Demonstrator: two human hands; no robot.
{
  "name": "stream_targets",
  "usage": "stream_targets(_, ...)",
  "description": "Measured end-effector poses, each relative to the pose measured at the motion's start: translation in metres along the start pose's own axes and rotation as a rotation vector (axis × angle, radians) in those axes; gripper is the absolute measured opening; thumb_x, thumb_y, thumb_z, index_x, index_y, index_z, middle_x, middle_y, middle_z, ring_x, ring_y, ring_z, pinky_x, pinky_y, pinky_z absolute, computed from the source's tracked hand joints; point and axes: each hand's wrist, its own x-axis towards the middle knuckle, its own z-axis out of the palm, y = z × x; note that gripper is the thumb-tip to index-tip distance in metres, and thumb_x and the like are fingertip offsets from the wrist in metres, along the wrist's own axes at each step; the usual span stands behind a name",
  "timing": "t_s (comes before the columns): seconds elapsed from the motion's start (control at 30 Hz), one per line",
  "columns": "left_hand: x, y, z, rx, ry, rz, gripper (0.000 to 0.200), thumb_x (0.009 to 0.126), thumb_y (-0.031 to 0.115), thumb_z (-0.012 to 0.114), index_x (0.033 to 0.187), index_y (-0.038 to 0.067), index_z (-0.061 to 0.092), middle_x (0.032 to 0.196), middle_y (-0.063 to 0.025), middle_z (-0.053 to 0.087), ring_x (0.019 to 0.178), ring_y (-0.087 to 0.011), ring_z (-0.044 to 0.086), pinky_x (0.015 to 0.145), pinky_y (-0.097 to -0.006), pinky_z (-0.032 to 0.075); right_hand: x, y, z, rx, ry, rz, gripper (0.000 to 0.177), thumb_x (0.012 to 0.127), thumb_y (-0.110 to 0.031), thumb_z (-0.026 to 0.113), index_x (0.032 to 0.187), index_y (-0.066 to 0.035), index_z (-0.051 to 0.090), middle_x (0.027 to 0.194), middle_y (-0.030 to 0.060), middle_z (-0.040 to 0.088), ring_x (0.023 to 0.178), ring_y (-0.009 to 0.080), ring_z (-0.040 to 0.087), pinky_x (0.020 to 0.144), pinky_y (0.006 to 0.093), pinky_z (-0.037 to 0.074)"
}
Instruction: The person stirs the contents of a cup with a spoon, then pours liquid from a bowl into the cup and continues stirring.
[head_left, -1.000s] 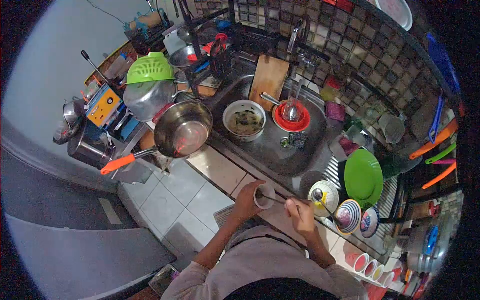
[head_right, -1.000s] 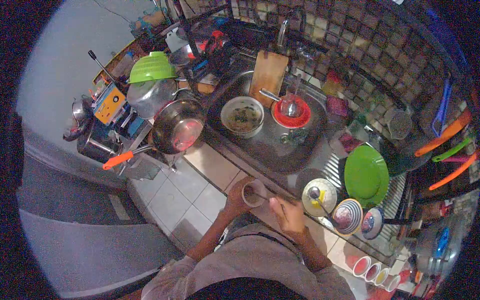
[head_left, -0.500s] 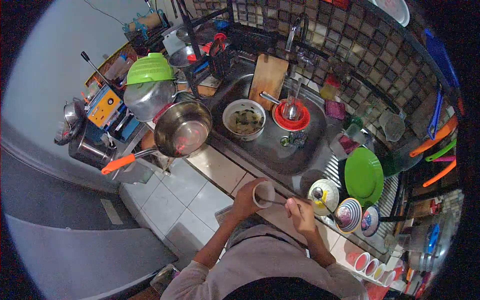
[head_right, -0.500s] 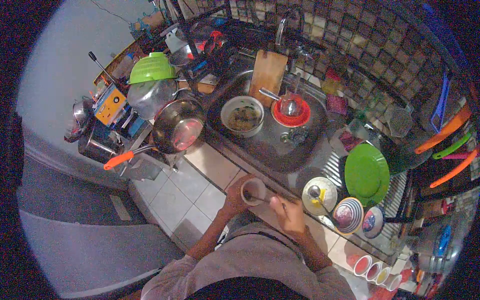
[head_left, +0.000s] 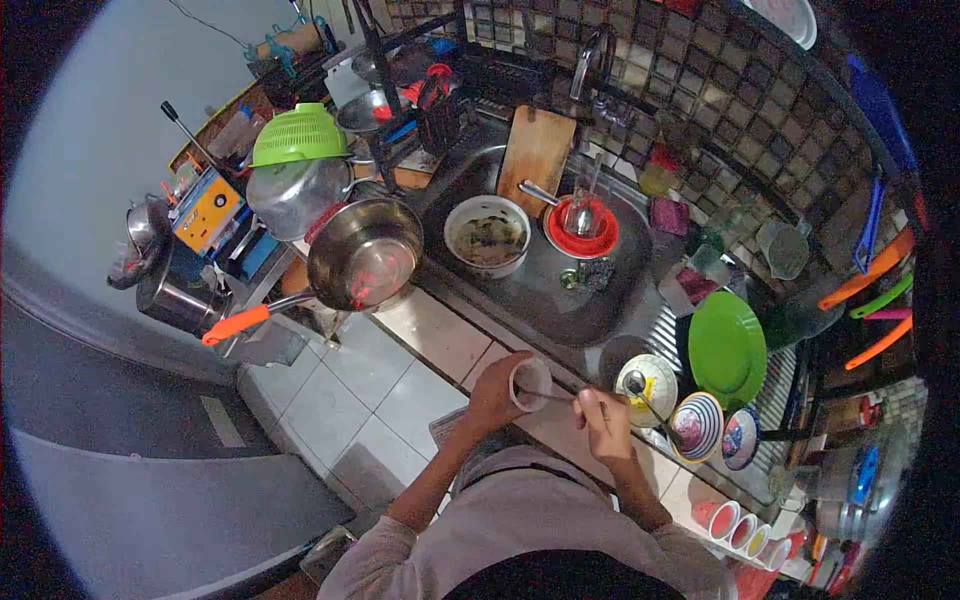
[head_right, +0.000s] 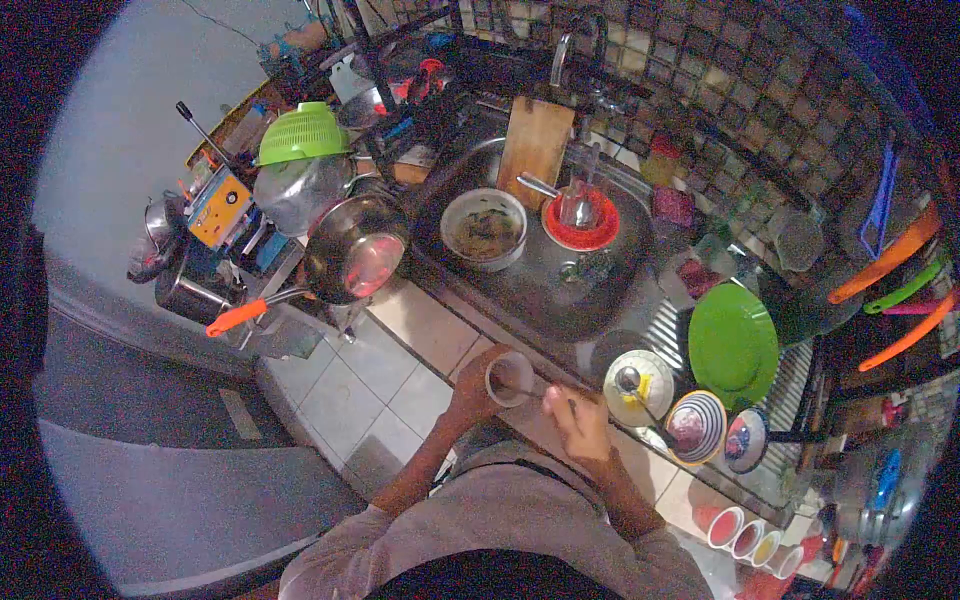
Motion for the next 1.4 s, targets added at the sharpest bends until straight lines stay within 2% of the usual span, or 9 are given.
stream_targets(0.07,-0.001,0.000,0.001,-0.008,0.026,0.011,0.065,0.054,0.020,0.073,0.112,0.007,0.045,0.106,-0.0132,0.052,0.098,-0.0305,0.050,0.083,-0.0377,0.039,0.003,0.000,0.003,-0.110,0.059,-0.226,0.037,0.087,-0.023,0.037,0.059,-0.001,0.045,0.051,0.0030,0.042,0.047,0.0111,0.042,0.045,0.0251,0.035)
stream_targets(0.57,0.002,0.004,0.001,0.031,0.070,0.039,0.065,0.054,0.022,0.073,0.112,0.007,0.045,0.101,-0.0136,0.054,0.094,-0.0306,0.051,0.081,-0.0366,0.041,0.002,0.009,-0.001,-0.128,0.012,-0.140,0.031,0.085,-0.026,0.044,0.072,0.000,0.054,0.059,0.0114,0.052,0.056,0.0257,0.051,0.057,0.0309,0.040)
stream_targets(0.7,0.004,0.010,-0.003,0.004,-0.008,-0.069,0.065,0.054,0.022,0.073,0.111,0.008,0.045,0.101,-0.0135,0.054,0.094,-0.0310,0.051,0.081,-0.0368,0.041,0.001,0.007,-0.001,-0.046,-0.008,-0.001,0.030,0.084,-0.025,0.046,0.071,0.000,0.054,0.061,0.0117,0.053,0.058,0.0259,0.052,0.058,0.0312,0.040)
stream_targets(0.8,0.002,0.006,-0.003,-0.042,0.000,-0.041,0.065,0.054,0.022,0.073,0.111,0.008,0.045,0.103,-0.0130,0.053,0.095,-0.0307,0.051,0.082,-0.0368,0.040,0.002,0.013,0.000,-0.153,0.042,-0.195,0.031,0.085,-0.026,0.046,0.070,0.001,0.054,0.061,0.0105,0.052,0.056,0.0218,0.051,0.056,0.0301,0.040)
stream_targets(0.9,0.002,0.003,0.000,-0.013,0.035,-0.021,0.067,0.052,0.022,0.074,0.112,0.008,0.045,0.104,-0.0126,0.053,0.097,-0.0305,0.050,0.082,-0.0370,0.040,0.001,0.015,-0.001,0.001,-0.029,-0.004,0.031,0.085,-0.026,0.046,0.071,0.001,0.054,0.061,0.0098,0.050,0.058,0.0203,0.050,0.057,0.0304,0.039)
stream_targets(0.97,0.001,0.000,0.002,-0.030,0.037,-0.011,0.068,0.052,0.022,0.074,0.112,0.008,0.045,0.104,-0.0126,0.053,0.097,-0.0305,0.050,0.082,-0.0372,0.040,0.003,0.016,0.001,-0.102,0.018,-0.140,0.031,0.085,-0.026,0.045,0.071,0.000,0.054,0.058,0.0086,0.049,0.054,0.0197,0.049,0.055,0.0301,0.039)
stream_targets(1.1,0.001,0.003,0.000,-0.009,0.018,-0.014,0.069,0.052,0.022,0.074,0.113,0.008,0.044,0.106,-0.0128,0.052,0.098,-0.0308,0.049,0.083,-0.0381,0.039,0.001,0.012,0.002,0.033,0.018,-0.040,0.031,0.085,-0.026,0.044,0.069,-0.001,0.054,0.058,0.0090,0.048,0.054,0.0196,0.049,0.056,0.0308,0.038)
stream_targets(1.17,0.001,0.005,-0.001,-0.014,0.016,-0.030,0.069,0.053,0.022,0.074,0.113,0.007,0.044,0.106,-0.0130,0.052,0.098,-0.0310,0.049,0.083,-0.0382,0.039,0.003,0.009,0.006,-0.116,0.085,-0.216,0.039,0.088,-0.024,0.038,0.058,-0.001,0.045,0.051,0.0031,0.043,0.047,0.0109,0.042,0.046,0.0249,0.034)
stream_targets(1.4,0.000,0.000,0.003,-0.006,0.058,0.029,0.067,0.053,0.021,0.074,0.112,0.007,0.045,0.106,-0.0137,0.052,0.097,-0.0314,0.050,0.082,-0.0381,0.040,0.002,0.019,0.001,-0.060,0.006,-0.082,0.036,0.086,-0.030,0.042,0.069,-0.001,0.054,0.052,0.0054,0.048,0.050,0.0167,0.048,0.052,0.0278,0.037)
